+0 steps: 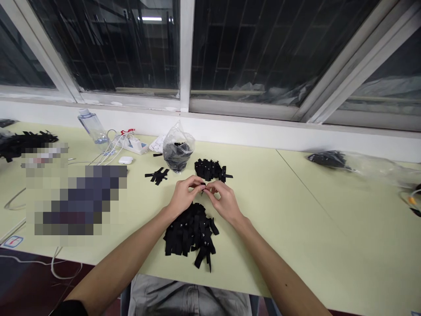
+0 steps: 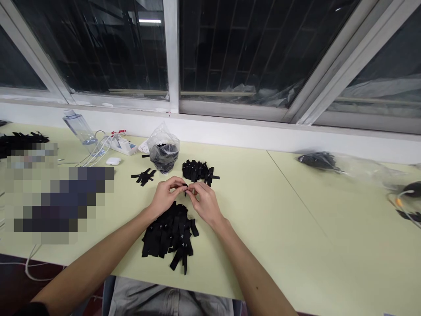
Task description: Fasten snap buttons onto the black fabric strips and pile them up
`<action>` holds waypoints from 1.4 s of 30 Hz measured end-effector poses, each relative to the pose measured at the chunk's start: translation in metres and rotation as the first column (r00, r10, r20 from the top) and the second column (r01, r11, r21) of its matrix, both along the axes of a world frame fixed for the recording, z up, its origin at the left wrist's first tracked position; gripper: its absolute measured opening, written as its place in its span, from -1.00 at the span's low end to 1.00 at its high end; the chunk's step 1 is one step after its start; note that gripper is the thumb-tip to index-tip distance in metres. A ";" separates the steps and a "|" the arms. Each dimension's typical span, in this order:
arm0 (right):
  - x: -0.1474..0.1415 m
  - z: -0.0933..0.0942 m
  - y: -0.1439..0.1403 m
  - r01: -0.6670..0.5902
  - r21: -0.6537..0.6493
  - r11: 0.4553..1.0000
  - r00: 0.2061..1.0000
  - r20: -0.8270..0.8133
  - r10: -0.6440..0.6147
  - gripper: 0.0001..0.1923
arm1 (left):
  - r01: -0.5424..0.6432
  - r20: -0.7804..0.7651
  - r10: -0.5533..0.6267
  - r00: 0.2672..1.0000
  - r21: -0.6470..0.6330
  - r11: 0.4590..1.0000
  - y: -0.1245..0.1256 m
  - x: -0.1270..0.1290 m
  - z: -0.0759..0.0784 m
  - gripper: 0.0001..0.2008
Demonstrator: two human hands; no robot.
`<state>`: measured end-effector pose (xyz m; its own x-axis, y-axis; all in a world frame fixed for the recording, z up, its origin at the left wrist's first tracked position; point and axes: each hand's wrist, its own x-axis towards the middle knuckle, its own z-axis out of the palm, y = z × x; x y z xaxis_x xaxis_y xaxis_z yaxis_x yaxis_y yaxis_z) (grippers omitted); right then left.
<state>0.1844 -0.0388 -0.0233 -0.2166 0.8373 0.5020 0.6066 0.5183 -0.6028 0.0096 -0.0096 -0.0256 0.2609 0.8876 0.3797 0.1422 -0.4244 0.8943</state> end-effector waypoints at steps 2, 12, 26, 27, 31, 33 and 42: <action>0.000 0.000 0.000 0.008 0.007 1.000 1.000 -0.008 -0.008 -0.84 | 0.011 0.001 -0.011 1.000 0.003 1.000 -0.001 0.000 0.000 -0.83; 0.000 0.000 0.001 0.004 0.079 0.997 0.999 -0.050 0.000 -0.84 | 0.055 0.010 -0.055 0.998 0.021 0.998 0.000 0.000 -0.004 -0.80; 0.005 -0.003 0.004 0.026 0.214 0.977 0.999 0.029 -0.033 -0.86 | 0.067 0.024 -0.068 0.997 0.019 0.998 -0.003 0.001 -0.002 -0.78; 0.005 -0.003 0.005 0.031 0.220 0.975 0.999 0.030 -0.039 -0.86 | 0.068 0.030 -0.068 0.997 0.013 0.998 -0.003 0.002 -0.001 -0.78; 0.003 -0.003 0.005 0.051 0.173 0.984 0.998 -0.040 -0.045 -0.85 | 0.058 0.050 -0.057 0.997 -0.012 0.998 -0.005 0.002 0.002 -0.78; 0.000 -0.003 0.004 0.067 0.099 0.993 0.991 -0.125 -0.055 -0.85 | 0.050 0.066 -0.048 0.997 -0.024 0.998 -0.005 0.002 0.002 -0.80; -0.010 -0.001 0.004 0.003 -0.149 0.989 0.884 -0.462 -0.072 -0.85 | 0.007 0.092 -0.003 0.996 -0.044 0.999 0.000 0.002 -0.005 -0.85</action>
